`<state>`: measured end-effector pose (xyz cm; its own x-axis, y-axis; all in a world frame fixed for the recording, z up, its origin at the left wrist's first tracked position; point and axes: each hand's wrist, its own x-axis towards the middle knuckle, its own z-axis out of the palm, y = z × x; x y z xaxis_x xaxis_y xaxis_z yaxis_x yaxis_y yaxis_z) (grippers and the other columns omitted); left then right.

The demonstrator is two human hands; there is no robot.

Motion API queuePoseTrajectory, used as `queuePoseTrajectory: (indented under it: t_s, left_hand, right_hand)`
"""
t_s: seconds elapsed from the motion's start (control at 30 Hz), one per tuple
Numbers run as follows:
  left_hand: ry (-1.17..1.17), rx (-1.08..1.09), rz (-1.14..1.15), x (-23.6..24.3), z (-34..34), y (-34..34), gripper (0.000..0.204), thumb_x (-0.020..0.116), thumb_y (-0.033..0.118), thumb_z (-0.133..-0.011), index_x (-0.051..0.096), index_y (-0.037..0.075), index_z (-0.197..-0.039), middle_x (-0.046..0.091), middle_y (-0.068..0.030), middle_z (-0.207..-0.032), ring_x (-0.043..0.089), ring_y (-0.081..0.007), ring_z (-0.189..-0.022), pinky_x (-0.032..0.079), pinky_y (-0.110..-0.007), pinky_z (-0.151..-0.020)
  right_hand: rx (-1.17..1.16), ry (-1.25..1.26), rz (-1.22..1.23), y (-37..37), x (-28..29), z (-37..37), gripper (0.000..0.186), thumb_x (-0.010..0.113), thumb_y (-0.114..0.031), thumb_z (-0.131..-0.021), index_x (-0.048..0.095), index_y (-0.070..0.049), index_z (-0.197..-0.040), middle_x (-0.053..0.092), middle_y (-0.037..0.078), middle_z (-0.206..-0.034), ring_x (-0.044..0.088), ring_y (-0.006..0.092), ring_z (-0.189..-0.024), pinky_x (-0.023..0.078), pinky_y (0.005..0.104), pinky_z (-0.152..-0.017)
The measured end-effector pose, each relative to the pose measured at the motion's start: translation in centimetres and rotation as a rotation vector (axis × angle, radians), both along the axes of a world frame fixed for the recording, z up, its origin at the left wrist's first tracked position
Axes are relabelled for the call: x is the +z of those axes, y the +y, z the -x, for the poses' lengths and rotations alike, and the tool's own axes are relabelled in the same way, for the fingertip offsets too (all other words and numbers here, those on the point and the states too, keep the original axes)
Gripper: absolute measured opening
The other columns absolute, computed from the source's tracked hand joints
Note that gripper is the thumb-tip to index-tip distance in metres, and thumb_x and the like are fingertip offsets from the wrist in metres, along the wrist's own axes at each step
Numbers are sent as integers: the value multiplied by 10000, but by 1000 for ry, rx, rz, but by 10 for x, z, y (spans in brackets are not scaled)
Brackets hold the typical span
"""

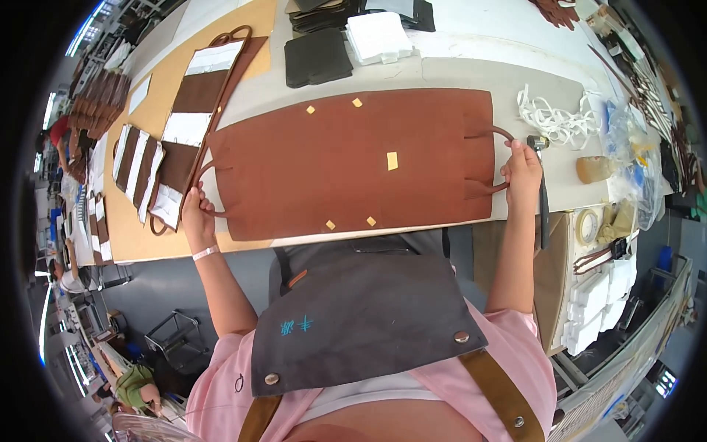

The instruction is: Applying adhesive lining and strips to leather bag components on a workshop table.

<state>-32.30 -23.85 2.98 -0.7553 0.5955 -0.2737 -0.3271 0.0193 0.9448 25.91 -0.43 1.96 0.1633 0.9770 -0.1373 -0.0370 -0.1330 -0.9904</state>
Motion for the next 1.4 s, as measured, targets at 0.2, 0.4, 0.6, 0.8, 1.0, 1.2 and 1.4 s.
queuePoseTrajectory:
  t_s: [0.2, 0.4, 0.6, 0.8, 1.0, 1.2, 1.4]
  left_hand:
    - [46, 41, 99, -7, 3, 5, 218, 533, 183, -1038, 624, 5, -1125, 480, 44, -774, 392, -49, -628, 358, -207, -566]
    - [1420, -18, 802, -35, -23, 32, 335, 525, 105, -993, 577, 7, -1310, 628, -189, -1202, 604, -305, -1100, 464, -434, -964]
    - [1585, -675, 555, -10, -153, 136, 667, 647, 317, -929, 392, 132, -1517, 297, -199, -1588, 238, -451, -1465, 190, -602, -1170]
    - [1579, -736, 625, -32, -156, 147, 701, 597, 431, -937, 384, 106, -1521, 332, -180, -1579, 292, -355, -1469, 183, -568, -1182]
    - [1584, -740, 640, -35, -153, 148, 728, 580, 437, -941, 357, 65, -1526, 323, -173, -1588, 277, -355, -1479, 177, -551, -1189]
    - [1589, -743, 653, -34, -149, 145, 732, 569, 426, -950, 336, 46, -1530, 325, -176, -1586, 276, -348, -1481, 176, -540, -1192]
    - [1632, -688, 701, -36, -125, 137, 747, 567, 432, -957, 318, 24, -1532, 331, -179, -1582, 285, -333, -1480, 191, -534, -1191]
  right_hand:
    - [23, -437, 10, 9, -13, -4, 331, 613, -337, -997, 683, -17, -1051, 439, -45, -571, 440, 79, -520, 400, 265, -534]
    - [131, -1595, -92, 10, 4, 51, 443, 607, -216, -933, 571, -24, -1331, 515, 240, -1369, 480, 436, -1250, 424, 526, -987]
    - [613, -1376, -457, 6, -4, 195, 626, 563, -412, -967, 441, -31, -1449, 400, 151, -1533, 316, 357, -1445, 189, 545, -1193]
    - [653, -1326, -366, 8, -23, 208, 772, 543, -522, -953, 333, -49, -1525, 319, 127, -1593, 255, 289, -1491, 130, 522, -1214]
    - [540, -1412, -289, 19, -26, 194, 878, 541, -583, -929, 311, 35, -1509, 301, 181, -1589, 245, 314, -1491, 137, 551, -1207]
    - [367, -1540, -223, 37, -26, 153, 879, 514, -601, -938, 348, 74, -1476, 348, 236, -1553, 290, 354, -1469, 157, 566, -1190]
    - [329, -1558, -166, 33, -30, 142, 870, 491, -595, -950, 345, 82, -1476, 331, 244, -1560, 281, 376, -1468, 153, 578, -1183]
